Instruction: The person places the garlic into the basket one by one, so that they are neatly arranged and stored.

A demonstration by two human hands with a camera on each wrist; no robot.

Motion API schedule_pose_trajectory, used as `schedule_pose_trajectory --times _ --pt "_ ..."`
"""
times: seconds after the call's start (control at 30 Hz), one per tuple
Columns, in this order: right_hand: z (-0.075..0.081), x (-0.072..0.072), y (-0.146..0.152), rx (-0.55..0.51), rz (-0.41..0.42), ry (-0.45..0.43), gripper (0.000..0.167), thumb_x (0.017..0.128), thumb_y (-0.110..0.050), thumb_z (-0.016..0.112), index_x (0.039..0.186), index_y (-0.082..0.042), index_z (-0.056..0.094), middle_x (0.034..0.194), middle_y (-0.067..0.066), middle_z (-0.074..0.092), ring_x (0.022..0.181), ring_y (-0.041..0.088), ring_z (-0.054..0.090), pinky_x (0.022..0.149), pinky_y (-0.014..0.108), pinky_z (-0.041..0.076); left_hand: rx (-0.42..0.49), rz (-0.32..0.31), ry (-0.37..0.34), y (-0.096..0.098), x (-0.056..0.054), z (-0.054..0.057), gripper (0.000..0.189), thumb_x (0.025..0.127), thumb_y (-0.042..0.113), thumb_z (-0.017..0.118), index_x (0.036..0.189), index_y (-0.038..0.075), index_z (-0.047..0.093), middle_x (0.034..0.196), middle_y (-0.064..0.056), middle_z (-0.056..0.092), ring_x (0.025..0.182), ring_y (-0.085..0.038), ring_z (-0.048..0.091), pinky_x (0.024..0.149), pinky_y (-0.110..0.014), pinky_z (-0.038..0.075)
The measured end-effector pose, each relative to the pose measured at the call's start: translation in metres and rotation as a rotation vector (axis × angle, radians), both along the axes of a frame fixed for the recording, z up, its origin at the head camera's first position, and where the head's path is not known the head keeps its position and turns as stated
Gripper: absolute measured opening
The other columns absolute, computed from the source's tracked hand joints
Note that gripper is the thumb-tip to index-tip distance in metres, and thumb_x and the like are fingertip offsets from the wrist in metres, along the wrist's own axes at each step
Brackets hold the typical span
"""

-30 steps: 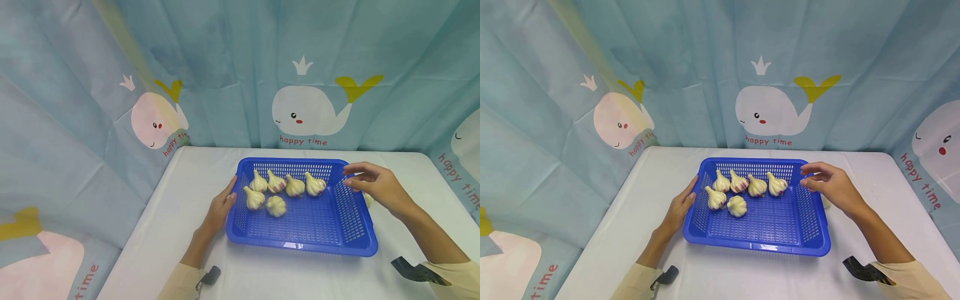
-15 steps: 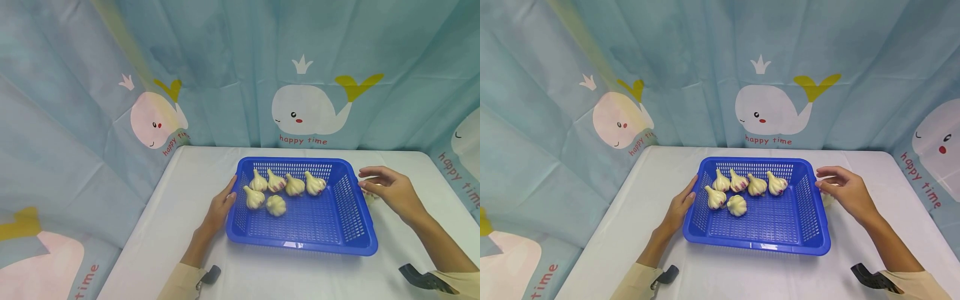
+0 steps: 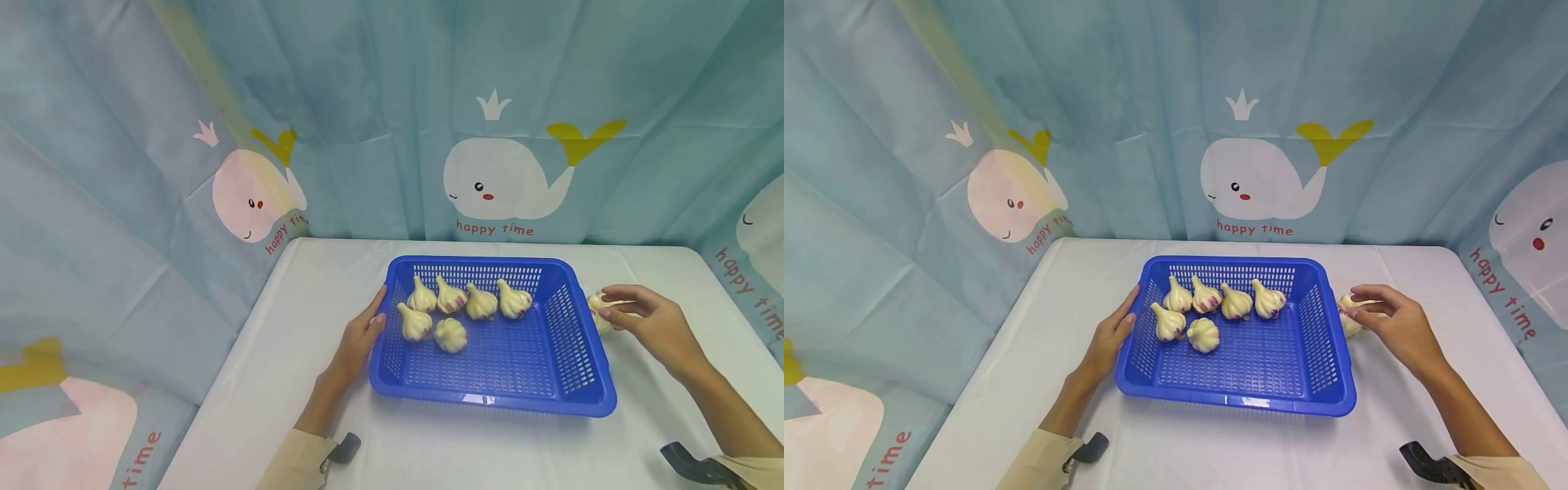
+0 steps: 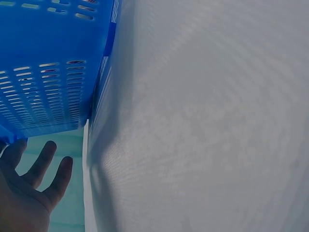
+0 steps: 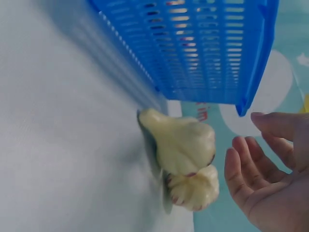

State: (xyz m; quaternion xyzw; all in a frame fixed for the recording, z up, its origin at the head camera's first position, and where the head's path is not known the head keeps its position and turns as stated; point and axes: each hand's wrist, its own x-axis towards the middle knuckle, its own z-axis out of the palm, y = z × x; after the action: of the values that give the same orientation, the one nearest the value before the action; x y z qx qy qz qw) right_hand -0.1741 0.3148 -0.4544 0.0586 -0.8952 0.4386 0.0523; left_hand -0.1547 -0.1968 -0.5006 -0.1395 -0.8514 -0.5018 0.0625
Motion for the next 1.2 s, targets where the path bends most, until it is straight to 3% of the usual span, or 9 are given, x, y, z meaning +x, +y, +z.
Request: schedule_pose_trajectory --times 0.23,0.3,0.4,0.53,0.63,0.77,0.83,1.07,1.2 --pt "-0.013 0.000 0.007 0.033 -0.014 -0.031 0.056 0.102 -0.032 0.073 0.145 0.000 0.057 0.131 0.009 0.063 0.098 -0.025 0.050 0.073 0.005 0.050 -0.004 0.001 -0.004 0.000 0.001 0.000 0.055 0.115 0.038 0.038 0.169 0.030 0.029 0.172 0.012 0.030 0.159 -0.014 0.030 0.129 -0.039 0.028" --pt "-0.015 0.000 0.009 0.056 -0.025 -0.055 0.057 0.102 -0.035 0.073 0.146 -0.002 0.056 0.135 0.017 0.062 0.101 -0.021 0.049 0.078 0.016 0.055 -0.004 0.002 -0.008 0.000 0.001 0.000 0.055 0.115 0.038 0.038 0.169 0.031 0.029 0.172 0.013 0.030 0.159 -0.013 0.030 0.129 -0.038 0.028" --pt "-0.018 -0.001 0.009 0.074 -0.040 -0.091 0.061 0.103 -0.039 0.071 0.148 -0.002 0.055 0.141 0.024 0.059 0.117 0.009 0.060 0.091 0.049 0.059 -0.006 0.000 -0.005 0.000 0.001 0.000 0.055 0.115 0.038 0.038 0.169 0.030 0.029 0.172 0.012 0.030 0.159 -0.014 0.030 0.129 -0.039 0.028" --pt "-0.020 -0.002 0.009 0.060 -0.044 -0.117 0.065 0.103 -0.040 0.071 0.150 0.000 0.052 0.144 0.031 0.057 0.130 0.053 0.048 0.095 0.079 0.045 -0.011 0.001 0.005 0.000 0.001 0.000 0.055 0.115 0.037 0.038 0.169 0.029 0.029 0.172 0.010 0.030 0.159 -0.015 0.030 0.129 -0.039 0.028" --pt "-0.021 -0.002 0.009 0.063 -0.048 -0.117 0.066 0.102 -0.040 0.072 0.149 0.001 0.052 0.142 0.033 0.058 0.129 0.052 0.049 0.095 0.079 0.045 -0.012 0.003 0.008 0.000 0.000 0.000 0.055 0.115 0.037 0.038 0.169 0.029 0.029 0.172 0.010 0.031 0.159 -0.015 0.031 0.129 -0.040 0.028" --pt "-0.025 -0.002 0.010 0.063 -0.044 -0.110 0.066 0.100 -0.041 0.074 0.147 0.001 0.055 0.136 0.029 0.063 0.116 0.009 0.058 0.095 0.078 0.046 -0.015 0.005 0.002 0.000 0.000 0.000 0.055 0.115 0.038 0.038 0.169 0.031 0.029 0.172 0.011 0.031 0.159 -0.015 0.031 0.129 -0.041 0.029" --pt "-0.027 -0.002 0.011 0.067 -0.037 -0.107 0.066 0.100 -0.041 0.075 0.146 0.001 0.055 0.135 0.028 0.064 0.112 0.001 0.056 0.095 0.077 0.046 -0.017 0.006 0.000 0.000 0.001 0.000 0.055 0.115 0.038 0.038 0.169 0.031 0.029 0.172 0.011 0.030 0.159 -0.016 0.030 0.128 -0.041 0.029" --pt "-0.029 -0.004 0.010 0.082 -0.001 -0.133 0.066 0.102 -0.040 0.072 0.148 0.004 0.053 0.140 0.032 0.060 0.131 0.055 0.050 0.091 0.066 0.052 -0.014 0.005 0.003 0.001 0.001 0.002 0.055 0.115 0.039 0.038 0.169 0.032 0.029 0.172 0.012 0.030 0.159 -0.014 0.031 0.128 -0.040 0.029" --pt "-0.033 -0.007 0.010 0.068 0.020 -0.155 0.065 0.104 -0.038 0.070 0.149 0.005 0.051 0.142 0.034 0.058 0.130 0.057 0.052 0.085 0.036 0.060 -0.008 0.000 0.002 0.001 0.001 0.001 0.055 0.115 0.039 0.038 0.169 0.031 0.029 0.172 0.012 0.030 0.159 -0.015 0.031 0.128 -0.042 0.029"
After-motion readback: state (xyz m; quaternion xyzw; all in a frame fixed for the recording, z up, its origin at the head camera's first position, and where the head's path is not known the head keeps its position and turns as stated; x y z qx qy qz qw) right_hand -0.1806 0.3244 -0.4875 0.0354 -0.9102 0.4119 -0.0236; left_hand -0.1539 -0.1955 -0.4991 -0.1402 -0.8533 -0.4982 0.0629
